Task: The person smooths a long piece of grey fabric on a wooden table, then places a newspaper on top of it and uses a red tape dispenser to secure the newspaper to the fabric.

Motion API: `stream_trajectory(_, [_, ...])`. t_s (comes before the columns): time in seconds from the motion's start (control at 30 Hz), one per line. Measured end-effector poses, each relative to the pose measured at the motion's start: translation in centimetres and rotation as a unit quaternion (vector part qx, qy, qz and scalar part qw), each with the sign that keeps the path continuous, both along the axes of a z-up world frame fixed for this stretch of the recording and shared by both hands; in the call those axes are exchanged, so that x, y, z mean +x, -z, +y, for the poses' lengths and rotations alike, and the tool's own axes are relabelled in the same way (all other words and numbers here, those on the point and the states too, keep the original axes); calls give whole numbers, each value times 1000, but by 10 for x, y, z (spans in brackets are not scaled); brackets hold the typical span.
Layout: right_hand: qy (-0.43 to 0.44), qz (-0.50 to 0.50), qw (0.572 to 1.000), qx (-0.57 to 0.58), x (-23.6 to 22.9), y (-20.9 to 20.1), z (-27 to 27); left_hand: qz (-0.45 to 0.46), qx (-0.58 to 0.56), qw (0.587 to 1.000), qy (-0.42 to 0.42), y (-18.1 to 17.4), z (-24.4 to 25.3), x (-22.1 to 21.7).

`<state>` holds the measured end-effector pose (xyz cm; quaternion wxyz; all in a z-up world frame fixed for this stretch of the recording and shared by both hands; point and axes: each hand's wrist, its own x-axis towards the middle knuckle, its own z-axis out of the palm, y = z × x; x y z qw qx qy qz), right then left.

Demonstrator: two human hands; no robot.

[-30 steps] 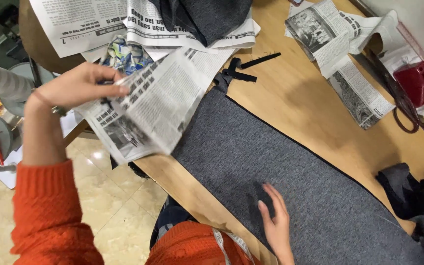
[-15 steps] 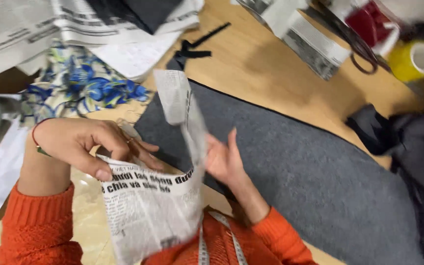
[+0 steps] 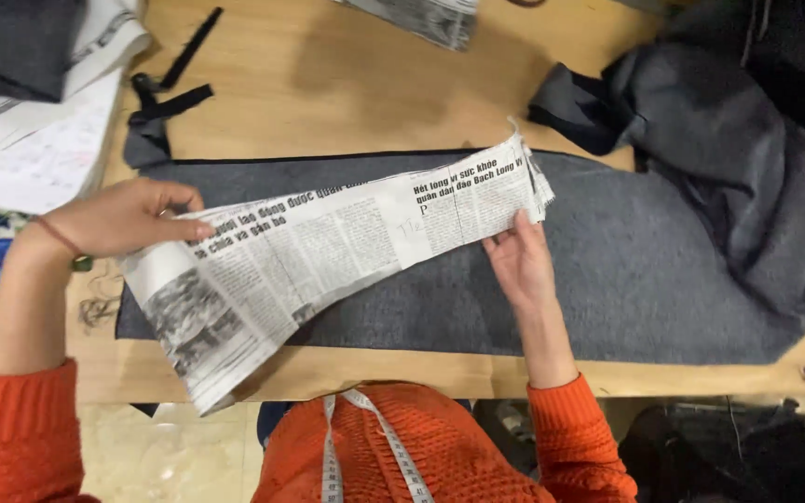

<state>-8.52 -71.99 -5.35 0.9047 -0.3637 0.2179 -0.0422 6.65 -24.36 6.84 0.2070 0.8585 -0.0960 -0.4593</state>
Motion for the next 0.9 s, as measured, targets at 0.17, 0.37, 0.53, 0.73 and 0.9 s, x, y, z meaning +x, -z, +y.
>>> stream_trajectory(0.17, [80, 48, 991, -101, -21, 18, -37, -24, 49, 998, 17, 17, -48, 35])
stream_trajectory(0.37, [121, 41, 961, -244, -24, 13, -43, 73, 16, 997, -23, 29, -59, 41])
stream_trajectory(0.53, [138, 64, 961, -231, -30, 25, -53, 156, 35, 986, 56, 55, -25, 16])
stream_trajectory(0.73, [156, 84, 959, -220, -29, 32, -64, 157, 65, 984, -43, 50, 2, -5])
stream_trajectory(0.9, [143, 82, 962, -219, -27, 12, -58, 28, 50, 998, -28, 108, 48, 14])
